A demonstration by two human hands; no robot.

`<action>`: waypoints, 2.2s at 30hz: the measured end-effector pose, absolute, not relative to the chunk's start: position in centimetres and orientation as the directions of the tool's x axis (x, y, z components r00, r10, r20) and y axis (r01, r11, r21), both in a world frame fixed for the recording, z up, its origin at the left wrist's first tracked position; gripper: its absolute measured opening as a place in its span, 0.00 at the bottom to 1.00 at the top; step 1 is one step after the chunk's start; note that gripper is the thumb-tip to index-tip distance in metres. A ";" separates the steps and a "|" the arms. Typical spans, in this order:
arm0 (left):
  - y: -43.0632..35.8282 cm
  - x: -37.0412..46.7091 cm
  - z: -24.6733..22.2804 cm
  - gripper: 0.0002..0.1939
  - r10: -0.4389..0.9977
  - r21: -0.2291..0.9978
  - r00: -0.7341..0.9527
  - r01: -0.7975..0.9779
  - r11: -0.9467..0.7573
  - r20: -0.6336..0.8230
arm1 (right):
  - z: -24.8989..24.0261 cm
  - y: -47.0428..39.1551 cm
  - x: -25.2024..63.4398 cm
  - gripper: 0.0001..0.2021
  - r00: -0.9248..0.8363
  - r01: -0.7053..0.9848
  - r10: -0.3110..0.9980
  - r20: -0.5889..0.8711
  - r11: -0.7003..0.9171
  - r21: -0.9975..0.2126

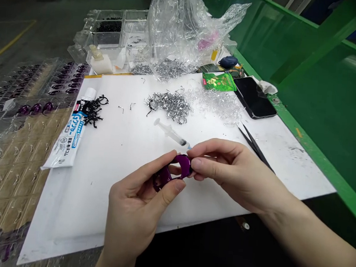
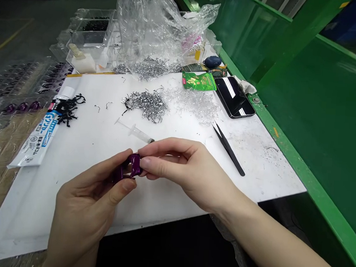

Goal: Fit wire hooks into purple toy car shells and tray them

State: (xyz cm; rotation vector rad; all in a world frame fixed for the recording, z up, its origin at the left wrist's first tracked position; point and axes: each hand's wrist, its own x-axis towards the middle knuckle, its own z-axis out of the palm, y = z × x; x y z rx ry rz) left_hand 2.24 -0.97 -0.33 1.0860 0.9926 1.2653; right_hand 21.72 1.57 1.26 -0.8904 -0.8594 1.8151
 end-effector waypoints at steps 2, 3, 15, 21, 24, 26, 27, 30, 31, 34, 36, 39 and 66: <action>-1.0 2.3 -0.4 0.22 0.998 0.973 0.052 -0.230 -0.011 0.024 | 0.9 1.7 22.2 0.10 -0.344 -0.427 0.902 -0.262 -0.399 -0.811; -1.0 2.2 -0.4 0.22 0.999 0.972 0.044 -0.235 -0.015 0.026 | 0.7 1.7 22.3 0.10 -0.345 -0.431 0.897 -0.277 -0.414 -0.802; -1.3 2.1 -0.2 0.18 1.000 0.970 0.018 -0.241 0.026 -0.023 | 0.9 1.4 22.3 0.08 -0.307 -0.312 0.942 -0.136 -0.234 -0.921; -1.3 2.1 -0.3 0.19 1.000 0.974 0.024 -0.225 0.018 -0.013 | 1.2 1.4 22.7 0.14 -0.248 -0.324 0.949 -0.193 -0.269 -0.907; -1.3 2.1 -0.1 0.20 0.999 0.978 0.035 -0.208 0.015 -0.008 | 1.3 1.2 22.9 0.15 -0.237 -0.328 0.957 -0.169 -0.243 -0.913; -1.3 2.2 0.1 0.20 0.999 0.978 0.032 -0.208 0.024 -0.017 | 1.5 1.0 22.8 0.15 -0.250 -0.352 0.958 -0.141 -0.226 -0.908; -1.3 2.3 0.1 0.21 0.999 0.977 0.029 -0.211 0.029 -0.023 | 1.5 0.9 22.7 0.15 -0.252 -0.360 0.959 -0.127 -0.215 -0.908; -1.2 2.4 0.2 0.21 0.999 0.974 0.028 -0.223 0.032 -0.026 | 1.8 0.7 22.0 0.15 -0.228 -0.363 0.968 -0.101 -0.181 -0.914; -1.2 2.5 0.2 0.21 0.999 0.974 0.027 -0.224 0.029 -0.023 | 1.9 0.6 21.7 0.16 -0.211 -0.360 0.973 -0.098 -0.170 -0.917; -1.2 2.4 0.2 0.22 0.999 0.975 0.033 -0.218 0.042 -0.035 | 2.5 0.4 21.2 0.17 -0.147 -0.313 0.987 -0.072 -0.115 -0.943; -1.3 2.4 0.1 0.21 0.998 0.973 0.045 -0.224 0.049 -0.040 | 2.8 0.3 21.1 0.17 -0.135 -0.231 0.990 -0.050 -0.080 -0.970; -1.3 2.2 0.1 0.21 0.997 0.969 0.068 -0.242 0.058 -0.042 | 2.9 0.2 21.4 0.16 -0.162 -0.118 0.987 -0.020 -0.039 -0.992; -1.5 0.9 -0.5 0.13 0.998 1.000 0.066 -0.009 0.016 -0.015 | 3.0 9.7 27.0 0.07 -0.382 0.669 0.882 0.277 0.470 -0.575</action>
